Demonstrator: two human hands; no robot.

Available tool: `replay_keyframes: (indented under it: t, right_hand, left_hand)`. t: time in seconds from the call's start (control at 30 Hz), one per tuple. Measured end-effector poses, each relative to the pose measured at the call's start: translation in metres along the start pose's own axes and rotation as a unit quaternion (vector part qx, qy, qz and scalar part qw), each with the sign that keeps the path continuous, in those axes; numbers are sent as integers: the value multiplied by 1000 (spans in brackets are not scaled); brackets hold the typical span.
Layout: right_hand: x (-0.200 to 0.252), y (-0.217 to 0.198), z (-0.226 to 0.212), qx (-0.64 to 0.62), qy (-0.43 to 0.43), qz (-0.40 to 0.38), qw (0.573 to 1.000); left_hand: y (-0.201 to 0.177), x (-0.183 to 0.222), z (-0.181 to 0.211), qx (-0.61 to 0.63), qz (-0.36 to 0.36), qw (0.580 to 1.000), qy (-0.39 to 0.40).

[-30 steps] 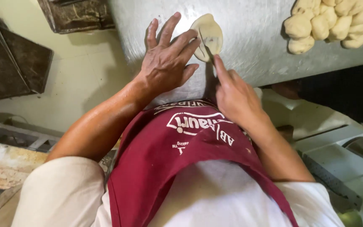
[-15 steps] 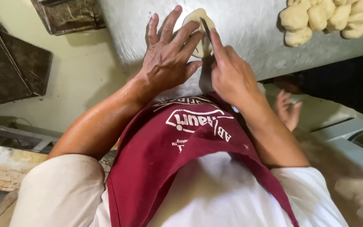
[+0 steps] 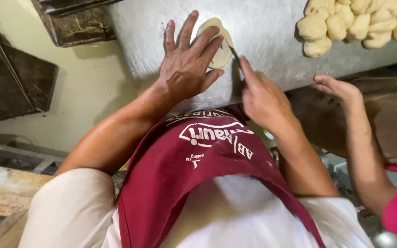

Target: Shaping dough balls into rolls by flattening, scoring with a knife, and rolling them up

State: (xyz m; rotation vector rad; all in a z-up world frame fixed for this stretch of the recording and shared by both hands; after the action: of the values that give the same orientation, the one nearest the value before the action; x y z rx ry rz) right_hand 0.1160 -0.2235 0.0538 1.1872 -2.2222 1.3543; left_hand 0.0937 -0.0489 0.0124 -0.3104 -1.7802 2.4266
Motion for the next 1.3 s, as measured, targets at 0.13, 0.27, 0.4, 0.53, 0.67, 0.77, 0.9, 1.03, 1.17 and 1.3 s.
replay_keyframes:
  t: [0.13, 0.27, 0.4, 0.53, 0.67, 0.77, 0.9, 1.03, 1.17, 1.3]
  right_hand:
    - [-10, -26, 4, 34, -29, 68, 997]
    - [-57, -52, 13, 132, -93, 158, 974]
    - [-55, -70, -16, 245, -326, 330, 851]
    - [-95, -37, -34, 96, -482, 159, 856]
    - [-130, -29, -23, 105, -440, 119, 884]
    - [-127, -25, -9, 129, -424, 70, 894]
    - [-104, -21, -4, 160, -444, 8, 881]
    - [-81, -19, 3, 162, -315, -53, 934]
    - [-91, -25, 6, 71, -431, 44, 898]
    - [-64, -26, 9, 101, -516, 23, 851]
  left_hand:
    - [-11, 2, 1, 20, 99, 995, 12]
    - [-11, -4, -7, -7, 36, 996, -84]
    - [-12, -10, -8, 1, -14, 987, -160]
    - [-21, -13, 1, 15, 80, 976, -200]
    - [-10, -22, 5, -11, -1, 964, -267]
    - [-4, -16, 19, -6, -45, 957, -288]
    - [-1, 9, 50, 13, 35, 963, -268]
    - [23, 24, 69, 14, 0, 962, -271]
    - [17, 26, 68, -9, 110, 956, -271]
    - [25, 31, 76, -63, 140, 963, -221]
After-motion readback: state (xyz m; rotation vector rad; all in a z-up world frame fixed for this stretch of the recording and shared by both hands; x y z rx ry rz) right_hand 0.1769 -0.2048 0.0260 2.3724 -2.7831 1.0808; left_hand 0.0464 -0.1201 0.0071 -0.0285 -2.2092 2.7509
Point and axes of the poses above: each hand's wrist, its own x-axis away from the middle knuckle, its own y-axis out of the palm, z = x × y, the point moved 6 cm from there along -x, towards the middle knuckle, and after that the axes turned 12 degrees about -x, right-handed, at the moved point
